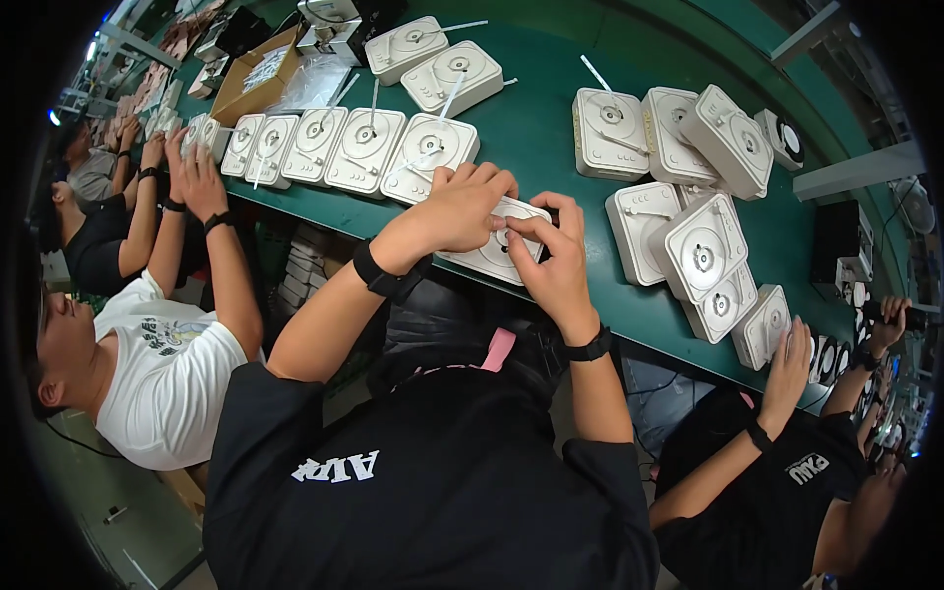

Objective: The person assembles record players by hand, picking up a base and inserting a small component into the center. They then fit a stylus arm onto the base and set the completed unit onto a stack before repeating the process.

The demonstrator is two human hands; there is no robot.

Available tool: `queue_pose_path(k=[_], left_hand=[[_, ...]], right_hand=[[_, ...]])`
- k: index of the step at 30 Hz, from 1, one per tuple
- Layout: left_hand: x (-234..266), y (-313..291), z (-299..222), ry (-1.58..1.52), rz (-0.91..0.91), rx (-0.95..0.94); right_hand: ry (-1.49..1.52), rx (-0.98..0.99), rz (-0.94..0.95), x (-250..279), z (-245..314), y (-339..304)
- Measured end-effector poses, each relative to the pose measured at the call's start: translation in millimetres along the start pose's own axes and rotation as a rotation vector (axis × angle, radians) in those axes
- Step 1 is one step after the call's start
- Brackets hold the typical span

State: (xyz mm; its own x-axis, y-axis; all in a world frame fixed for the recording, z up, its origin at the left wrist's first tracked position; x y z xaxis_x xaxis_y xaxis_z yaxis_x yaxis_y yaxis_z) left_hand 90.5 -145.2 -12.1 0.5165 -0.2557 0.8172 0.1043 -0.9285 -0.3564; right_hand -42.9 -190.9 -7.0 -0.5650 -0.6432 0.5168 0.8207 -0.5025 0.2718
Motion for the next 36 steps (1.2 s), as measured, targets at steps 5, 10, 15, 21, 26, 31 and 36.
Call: queue_pose_path(k=[5,10,15,21,26,31,36], left_hand=[[15,-41,0,-0.221,-0.375,-0.298],[7,-84,-21,-0.124,-0.588,-0.329],[6,-81,-22,-0.046,-0.643,-0.244],[5,-73,-33,0.063,-0.615,-0.166],[3,-74,-27,-0.06,-0.629,-0.118],[3,-75,-22,-0.148,-0.688,-0.105],[3,-77,-13,-0.225,-0.766,-0.142]], right_hand=[[0.064,-0.028,0.057,-2,-5,1],[0.15,-0.082,0.059,-3,-4,3],[0.199,-0.118,0.014,-6,-9,3],[0.061,-0.039,-0.018,-7,-4,3],[0.12,-0.112,-0.043,-10,-9,-2],[0.088,-0.097,-0.078,-6,-8,-2],[0.115,-0.084,-0.081,-4,-9,-2]])
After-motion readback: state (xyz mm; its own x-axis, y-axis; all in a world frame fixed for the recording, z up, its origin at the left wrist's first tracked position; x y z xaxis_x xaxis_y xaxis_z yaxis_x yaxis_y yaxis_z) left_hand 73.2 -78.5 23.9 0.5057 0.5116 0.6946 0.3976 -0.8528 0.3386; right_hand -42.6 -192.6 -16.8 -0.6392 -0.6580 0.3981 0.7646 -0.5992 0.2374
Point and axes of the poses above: each hand's wrist, its own y-axis towards the middle knuckle, its own x-axis out of the back of the hand, z = x × y, the point moved 10 cm from there along y, towards the middle knuckle, and after that the axes turned 9 degrees about z, right-handed, at the moved point
